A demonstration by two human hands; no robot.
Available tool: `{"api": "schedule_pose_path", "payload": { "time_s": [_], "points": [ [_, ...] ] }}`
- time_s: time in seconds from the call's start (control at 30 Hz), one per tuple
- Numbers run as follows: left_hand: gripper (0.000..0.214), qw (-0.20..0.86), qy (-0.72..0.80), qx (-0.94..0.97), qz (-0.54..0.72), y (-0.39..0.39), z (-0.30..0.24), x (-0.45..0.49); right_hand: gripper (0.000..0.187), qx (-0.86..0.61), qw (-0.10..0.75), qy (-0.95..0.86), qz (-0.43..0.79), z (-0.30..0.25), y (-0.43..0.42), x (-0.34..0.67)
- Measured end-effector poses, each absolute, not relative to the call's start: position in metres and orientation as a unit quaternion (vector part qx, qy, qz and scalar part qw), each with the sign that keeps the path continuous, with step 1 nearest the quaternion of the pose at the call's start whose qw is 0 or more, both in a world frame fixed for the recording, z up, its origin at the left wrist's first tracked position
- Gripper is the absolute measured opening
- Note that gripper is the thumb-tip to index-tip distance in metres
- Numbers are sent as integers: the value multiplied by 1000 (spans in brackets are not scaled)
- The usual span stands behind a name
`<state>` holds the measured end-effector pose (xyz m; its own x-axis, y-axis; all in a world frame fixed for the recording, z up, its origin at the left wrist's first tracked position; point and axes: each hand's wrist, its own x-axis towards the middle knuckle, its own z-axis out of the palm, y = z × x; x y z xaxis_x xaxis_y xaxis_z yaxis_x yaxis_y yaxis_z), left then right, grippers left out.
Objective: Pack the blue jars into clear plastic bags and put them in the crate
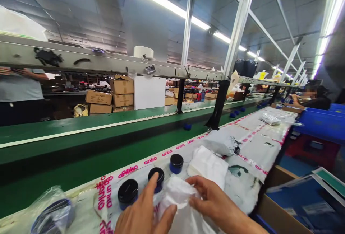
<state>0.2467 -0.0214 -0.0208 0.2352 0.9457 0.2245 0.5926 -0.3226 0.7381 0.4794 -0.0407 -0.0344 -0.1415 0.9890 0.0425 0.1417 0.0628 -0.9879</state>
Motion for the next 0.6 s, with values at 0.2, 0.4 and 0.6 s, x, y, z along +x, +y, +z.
{"api": "schedule_pose_path", "payload": {
  "time_s": [0.2,0.4,0.6],
  "points": [
    [22,-47,237,957,163,16,-2,341,39,-637,360,-577,364,-71,-51,565],
    [35,-132,77,987,54,68,-10,425,41,-660,352,-543,380,-67,-72,589],
    [24,-104,68,992,-26,96,-10,445,45,-659,342,-494,452,-59,-77,610]
  ]
}}
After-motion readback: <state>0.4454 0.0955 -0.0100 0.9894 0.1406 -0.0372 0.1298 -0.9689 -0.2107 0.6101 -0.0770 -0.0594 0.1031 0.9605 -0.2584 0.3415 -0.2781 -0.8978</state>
